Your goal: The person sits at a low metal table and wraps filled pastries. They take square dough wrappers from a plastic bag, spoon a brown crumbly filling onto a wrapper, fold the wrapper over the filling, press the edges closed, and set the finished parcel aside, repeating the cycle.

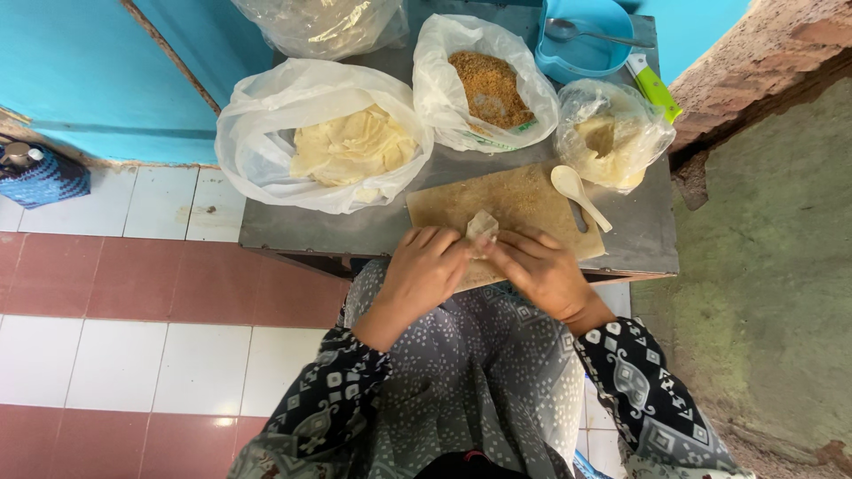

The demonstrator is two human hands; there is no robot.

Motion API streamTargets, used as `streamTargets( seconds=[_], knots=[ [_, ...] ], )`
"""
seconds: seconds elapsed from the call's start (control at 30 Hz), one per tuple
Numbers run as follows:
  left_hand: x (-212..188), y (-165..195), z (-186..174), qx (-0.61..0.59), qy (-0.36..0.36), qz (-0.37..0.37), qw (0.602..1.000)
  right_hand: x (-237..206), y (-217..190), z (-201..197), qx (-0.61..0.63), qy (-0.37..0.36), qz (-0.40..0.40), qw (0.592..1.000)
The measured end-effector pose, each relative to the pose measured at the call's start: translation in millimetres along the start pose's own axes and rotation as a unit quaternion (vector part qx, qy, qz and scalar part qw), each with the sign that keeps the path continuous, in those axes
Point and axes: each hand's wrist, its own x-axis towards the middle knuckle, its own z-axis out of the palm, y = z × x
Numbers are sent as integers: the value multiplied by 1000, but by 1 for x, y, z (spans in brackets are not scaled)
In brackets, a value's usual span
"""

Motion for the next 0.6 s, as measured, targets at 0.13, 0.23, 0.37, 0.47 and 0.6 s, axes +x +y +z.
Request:
streamTargets(
  seconds=[0.13,0.23,0.37,0.47,0.6],
  knots=[
    [0,-13,-8,-2,-17,59,998,-8,-14,24,97,107,214,966],
    [6,-23,-7,-19,-35,81,996,-11,-19,32,196,115,357,906],
    [14,-27,-1,-15,-67,94,993,-12,-25,33,173,115,384,900],
    [21,-27,5,-54,-69,51,995,-12,-28,34,111,129,337,926],
    [32,-24,11,-141,-88,-69,984,-8,-30,42,112,128,382,909]
  ],
)
